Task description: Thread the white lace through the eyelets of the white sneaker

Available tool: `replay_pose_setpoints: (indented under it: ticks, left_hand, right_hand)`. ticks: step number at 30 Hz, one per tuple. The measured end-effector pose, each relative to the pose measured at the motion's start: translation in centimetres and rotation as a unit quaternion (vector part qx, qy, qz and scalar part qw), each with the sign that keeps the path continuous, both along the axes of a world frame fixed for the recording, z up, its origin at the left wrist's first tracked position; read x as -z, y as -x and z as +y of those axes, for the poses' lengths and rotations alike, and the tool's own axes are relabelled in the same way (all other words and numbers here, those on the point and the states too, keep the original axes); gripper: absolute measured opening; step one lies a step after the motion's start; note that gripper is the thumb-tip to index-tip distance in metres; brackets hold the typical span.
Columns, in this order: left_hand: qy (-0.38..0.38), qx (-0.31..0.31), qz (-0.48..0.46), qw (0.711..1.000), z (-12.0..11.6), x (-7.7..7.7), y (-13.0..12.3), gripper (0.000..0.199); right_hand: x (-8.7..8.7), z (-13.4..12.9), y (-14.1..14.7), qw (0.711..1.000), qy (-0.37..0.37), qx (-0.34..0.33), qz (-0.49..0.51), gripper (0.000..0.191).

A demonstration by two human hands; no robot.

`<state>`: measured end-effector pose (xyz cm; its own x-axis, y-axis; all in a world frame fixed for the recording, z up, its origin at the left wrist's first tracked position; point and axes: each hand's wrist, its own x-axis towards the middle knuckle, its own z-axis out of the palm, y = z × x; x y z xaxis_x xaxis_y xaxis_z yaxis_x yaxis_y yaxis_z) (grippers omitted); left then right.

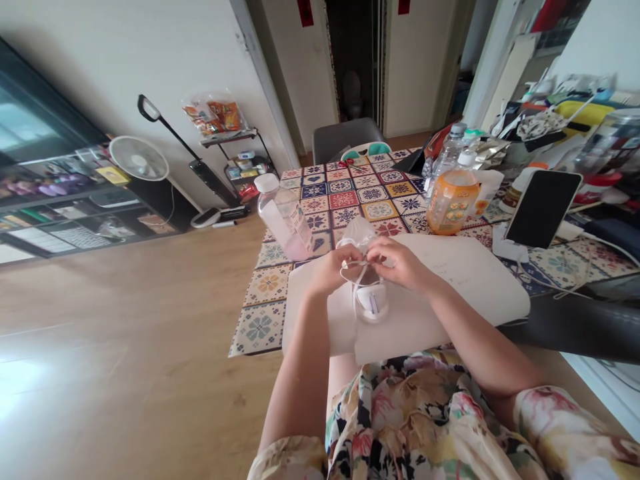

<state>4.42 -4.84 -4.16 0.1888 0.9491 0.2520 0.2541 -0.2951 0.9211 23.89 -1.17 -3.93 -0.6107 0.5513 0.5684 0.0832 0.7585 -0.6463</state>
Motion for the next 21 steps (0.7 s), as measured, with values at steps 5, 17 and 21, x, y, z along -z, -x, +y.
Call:
replay_pose_setpoints:
  ticks: [5,17,21]
  left_hand:
    - [-0.002,0.031,-0.036,0.999,0.1,-0.1,0.3,0.036]
    - [-0.022,-0.056,-0.215,0.975,0.0,-0.1,0.5,0.067]
    - [-0.095,-0.182,-0.287,0.935,0.0,-0.2,0.9,0.061]
  right_hand:
    - [0.1,0.4,0.2,0.997,0.070,-0.042,0.004,0.021]
    - [0.1,2.1,-0.6,0.885,0.373,-0.117,0.253,0.043]
    - [-1.1,2.9,-2.0,0.884,0.347,-0.072,0.305,0.040]
